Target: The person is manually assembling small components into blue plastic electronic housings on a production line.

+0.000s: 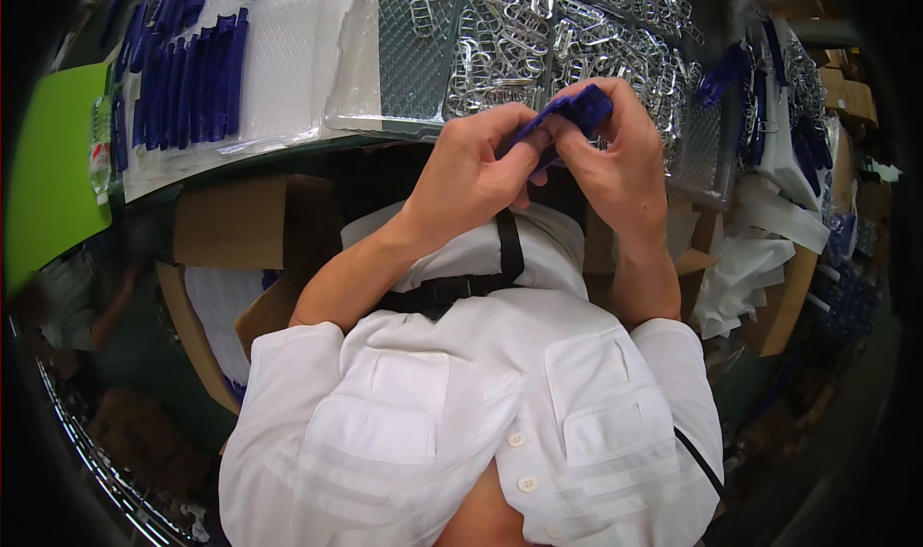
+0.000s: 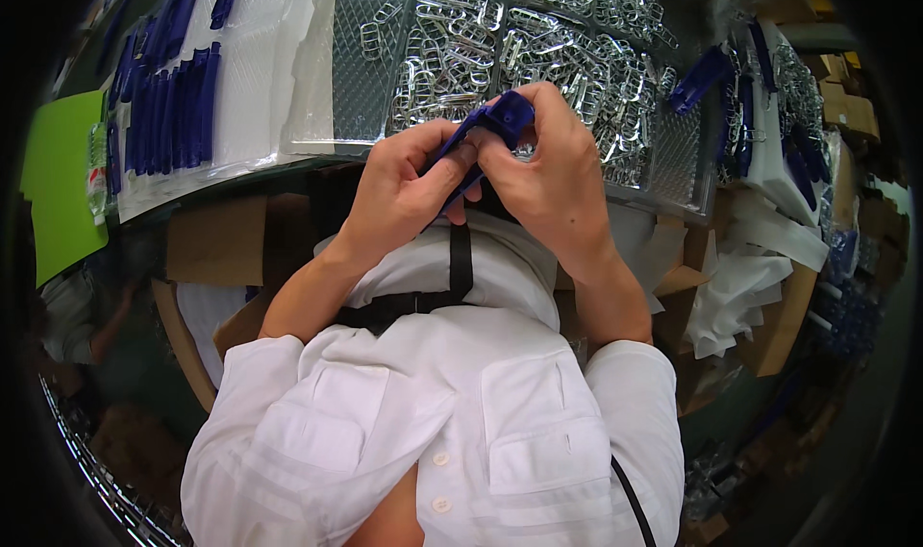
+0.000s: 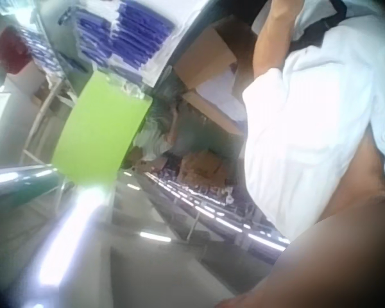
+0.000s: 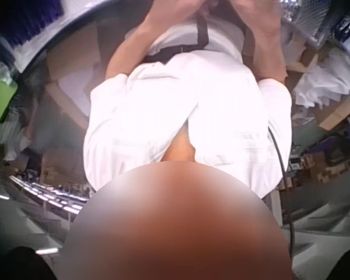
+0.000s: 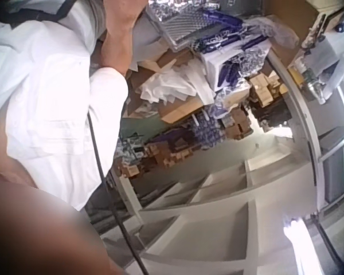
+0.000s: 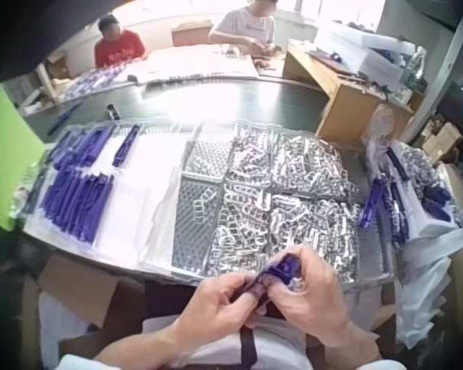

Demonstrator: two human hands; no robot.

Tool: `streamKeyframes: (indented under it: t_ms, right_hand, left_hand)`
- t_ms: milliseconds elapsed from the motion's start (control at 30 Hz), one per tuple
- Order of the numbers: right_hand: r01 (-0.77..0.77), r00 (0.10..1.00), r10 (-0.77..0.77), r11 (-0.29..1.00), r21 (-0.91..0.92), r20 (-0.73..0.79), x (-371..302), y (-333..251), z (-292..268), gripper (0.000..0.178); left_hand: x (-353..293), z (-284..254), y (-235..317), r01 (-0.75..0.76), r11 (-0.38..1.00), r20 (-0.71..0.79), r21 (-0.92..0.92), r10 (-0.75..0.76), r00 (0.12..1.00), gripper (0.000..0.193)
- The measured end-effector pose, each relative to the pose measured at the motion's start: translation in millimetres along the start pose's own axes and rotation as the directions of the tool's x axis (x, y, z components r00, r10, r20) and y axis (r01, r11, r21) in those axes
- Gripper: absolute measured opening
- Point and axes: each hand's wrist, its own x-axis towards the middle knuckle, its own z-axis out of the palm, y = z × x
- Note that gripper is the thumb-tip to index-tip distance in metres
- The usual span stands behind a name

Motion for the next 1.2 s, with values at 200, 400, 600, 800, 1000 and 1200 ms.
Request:
streamKeyframes:
  t_ms: [200,400,600,800,1000,1200]
  right_hand:
    - [0.071,0.997,-0.079,0.94,0.335,0.012,13,-1,-5,0.023]
    - [0.231,0.966,-0.142,0.847,0.478,-0.215,4,-8,-23,0.047]
    - [0.149,0.957,-0.201,0.959,-0.241,-0.208,3,21,-58,0.043]
    - [0.181,0.958,-0.274,0.801,-0.57,-0.081,-1,51,-65,0.035]
    - [0.182,0.952,-0.286,0.813,-0.554,-0.107,4,59,-61,0.034]
    - [0.13,0.953,-0.247,0.858,-0.497,-0.178,9,58,-64,0.032]
  left_hand:
    - [-1,-15,16,-0.339,0.889,0.088,0.307,0.328,0.94,0.038]
    - [-24,-31,43,-0.437,0.778,0.144,0.452,0.42,0.896,0.048]
    - [-24,-37,48,-0.512,0.638,-0.001,0.575,0.626,0.78,0.059]
    - [-15,-43,58,-0.495,0.552,-0.061,0.671,0.706,0.705,0.057]
    - [-5,-44,60,-0.457,0.56,-0.099,0.691,0.7,0.707,0.057]
    - [2,-40,60,-0.426,0.56,-0.139,0.711,0.706,0.694,0.055]
